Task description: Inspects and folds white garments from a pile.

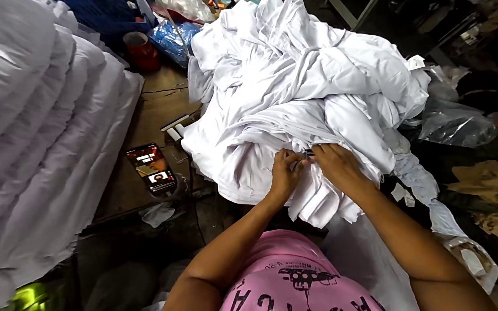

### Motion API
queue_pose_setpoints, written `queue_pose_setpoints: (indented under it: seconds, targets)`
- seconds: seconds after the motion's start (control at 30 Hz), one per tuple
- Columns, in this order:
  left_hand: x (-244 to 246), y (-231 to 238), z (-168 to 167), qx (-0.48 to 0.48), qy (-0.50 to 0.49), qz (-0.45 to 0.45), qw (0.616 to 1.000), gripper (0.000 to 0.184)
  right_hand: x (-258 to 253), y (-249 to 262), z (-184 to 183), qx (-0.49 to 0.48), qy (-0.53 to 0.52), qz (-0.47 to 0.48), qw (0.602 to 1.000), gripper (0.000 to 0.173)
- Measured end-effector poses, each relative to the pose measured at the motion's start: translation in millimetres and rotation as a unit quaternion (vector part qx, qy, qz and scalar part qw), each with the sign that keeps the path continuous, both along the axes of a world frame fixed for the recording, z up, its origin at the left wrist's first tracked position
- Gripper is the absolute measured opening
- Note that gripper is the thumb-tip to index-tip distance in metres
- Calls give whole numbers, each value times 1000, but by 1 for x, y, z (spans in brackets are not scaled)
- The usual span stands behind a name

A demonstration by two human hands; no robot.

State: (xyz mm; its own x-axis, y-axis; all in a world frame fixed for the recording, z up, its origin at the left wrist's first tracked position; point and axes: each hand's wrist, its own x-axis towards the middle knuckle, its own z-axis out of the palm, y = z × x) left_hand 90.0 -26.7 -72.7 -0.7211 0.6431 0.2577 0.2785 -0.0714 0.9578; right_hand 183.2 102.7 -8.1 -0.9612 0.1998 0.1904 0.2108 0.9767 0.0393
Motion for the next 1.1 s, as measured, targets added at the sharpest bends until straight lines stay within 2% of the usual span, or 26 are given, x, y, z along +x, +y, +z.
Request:
queue_pose_setpoints:
  seconds: [0.07,0.13,0.23,0.3,0.43,0.5,0.6,0.63,0.7,0.77,0.87,0.9,0.97,1.03,1.1]
  targets:
    - [3,2,1,14,19,10,1000,8,-4,7,-10,11,33,19,999,15]
    - [5,-5,4,-30,13,10,999,10,-2,14,-6,-12,30,26,999,16]
    - [12,-22,16,-143,-29,-105,984,19,7,25,16,-93,0,0,996,23]
    - [33,-23,26,-94,-2,-181,979,18,9,36,26,-125,11,-3,992,25]
    - [63,2,49,24,90,-193,977,13,5,49,47,-173,37,1,984,22]
    - [69,14,56,43,107,-196,974,13,4,48,55,-192,10,-34,981,33]
    - [78,20,48,50,119,-196,972,11,-3,32,59,-164,-109,-103,975,68]
    - [82,18,41,51,123,-204,970,10,-5,25,56,-143,-140,-112,973,69]
    - [88,12,26,60,138,-253,956,7,0,23,48,-123,-156,-116,973,50]
    - [87,1,18,63,164,-319,931,6,7,33,46,-142,-124,-97,977,31]
    - [72,-23,21,-4,140,-432,891,16,11,57,57,-179,-69,-39,981,18]
    - [68,-28,19,-36,134,-433,891,26,11,65,65,-188,-63,-27,980,16]
    - [57,-39,11,-74,118,-353,925,33,8,80,80,-198,-65,-16,978,15]
    - [39,-47,0,-84,66,-224,969,29,3,92,95,-190,-63,1,980,15]
    - [20,-49,-13,-110,-18,-138,984,26,2,95,117,-155,-71,28,985,14]
